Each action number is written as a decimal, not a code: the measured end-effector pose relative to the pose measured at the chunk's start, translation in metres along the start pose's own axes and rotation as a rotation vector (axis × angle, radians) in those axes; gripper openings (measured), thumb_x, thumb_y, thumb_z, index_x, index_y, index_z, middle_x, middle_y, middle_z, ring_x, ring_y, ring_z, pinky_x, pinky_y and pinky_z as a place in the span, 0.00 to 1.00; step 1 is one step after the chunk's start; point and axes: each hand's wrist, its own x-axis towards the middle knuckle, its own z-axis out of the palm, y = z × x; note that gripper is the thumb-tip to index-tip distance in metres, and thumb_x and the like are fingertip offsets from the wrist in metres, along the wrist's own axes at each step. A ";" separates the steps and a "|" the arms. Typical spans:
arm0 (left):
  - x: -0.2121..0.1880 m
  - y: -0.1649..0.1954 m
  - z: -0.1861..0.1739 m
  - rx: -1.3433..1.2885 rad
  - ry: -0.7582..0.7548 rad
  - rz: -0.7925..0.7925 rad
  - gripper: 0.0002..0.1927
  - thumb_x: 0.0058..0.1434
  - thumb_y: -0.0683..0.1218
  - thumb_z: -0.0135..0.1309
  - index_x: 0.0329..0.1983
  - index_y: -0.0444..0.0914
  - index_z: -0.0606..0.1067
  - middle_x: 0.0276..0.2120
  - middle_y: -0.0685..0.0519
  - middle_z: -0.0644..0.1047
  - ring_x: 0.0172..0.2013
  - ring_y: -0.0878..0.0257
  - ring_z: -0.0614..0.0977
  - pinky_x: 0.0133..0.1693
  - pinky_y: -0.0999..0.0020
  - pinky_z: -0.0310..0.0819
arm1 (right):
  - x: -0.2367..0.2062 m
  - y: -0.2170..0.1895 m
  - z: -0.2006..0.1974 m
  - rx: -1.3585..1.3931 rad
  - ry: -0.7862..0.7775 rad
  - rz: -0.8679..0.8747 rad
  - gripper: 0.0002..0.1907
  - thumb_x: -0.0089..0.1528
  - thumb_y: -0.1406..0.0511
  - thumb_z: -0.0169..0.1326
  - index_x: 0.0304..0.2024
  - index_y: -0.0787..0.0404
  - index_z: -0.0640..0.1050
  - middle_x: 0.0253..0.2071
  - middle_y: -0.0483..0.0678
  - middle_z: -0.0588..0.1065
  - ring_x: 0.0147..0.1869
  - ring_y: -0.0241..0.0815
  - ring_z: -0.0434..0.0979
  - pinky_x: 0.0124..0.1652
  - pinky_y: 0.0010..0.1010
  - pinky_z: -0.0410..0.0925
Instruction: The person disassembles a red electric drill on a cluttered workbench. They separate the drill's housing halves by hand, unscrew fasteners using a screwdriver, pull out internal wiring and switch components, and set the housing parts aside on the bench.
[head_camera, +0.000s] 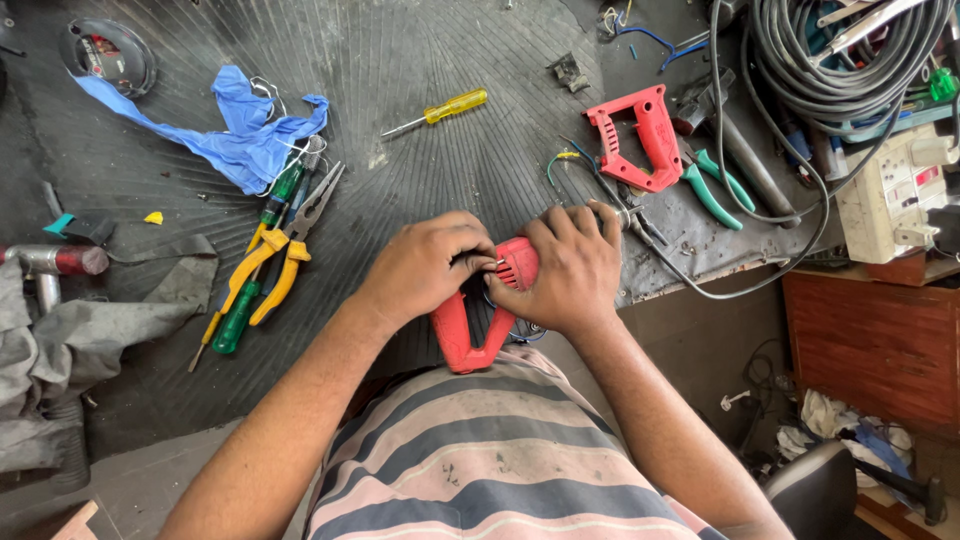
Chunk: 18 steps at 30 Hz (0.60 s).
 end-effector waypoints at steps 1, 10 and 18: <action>-0.002 0.001 0.001 0.027 -0.002 0.002 0.08 0.58 0.47 0.63 0.36 0.39 0.78 0.38 0.55 0.80 0.36 0.54 0.84 0.37 0.60 0.77 | 0.000 0.000 0.000 -0.003 -0.004 0.002 0.25 0.42 0.46 0.65 0.32 0.56 0.82 0.36 0.50 0.75 0.49 0.52 0.75 0.62 0.49 0.58; -0.021 0.019 0.022 0.148 0.195 0.016 0.06 0.59 0.44 0.61 0.37 0.38 0.79 0.41 0.54 0.79 0.45 0.54 0.82 0.46 0.59 0.76 | -0.001 0.001 0.002 -0.003 0.008 0.006 0.24 0.43 0.47 0.65 0.31 0.56 0.81 0.35 0.49 0.75 0.49 0.51 0.75 0.62 0.49 0.58; -0.045 -0.006 -0.042 -0.927 0.132 -0.019 0.38 0.68 0.59 0.57 0.74 0.38 0.60 0.59 0.46 0.75 0.58 0.59 0.78 0.63 0.60 0.71 | 0.001 -0.001 -0.004 0.000 -0.015 0.020 0.28 0.42 0.43 0.65 0.32 0.56 0.82 0.36 0.50 0.75 0.49 0.52 0.74 0.63 0.48 0.57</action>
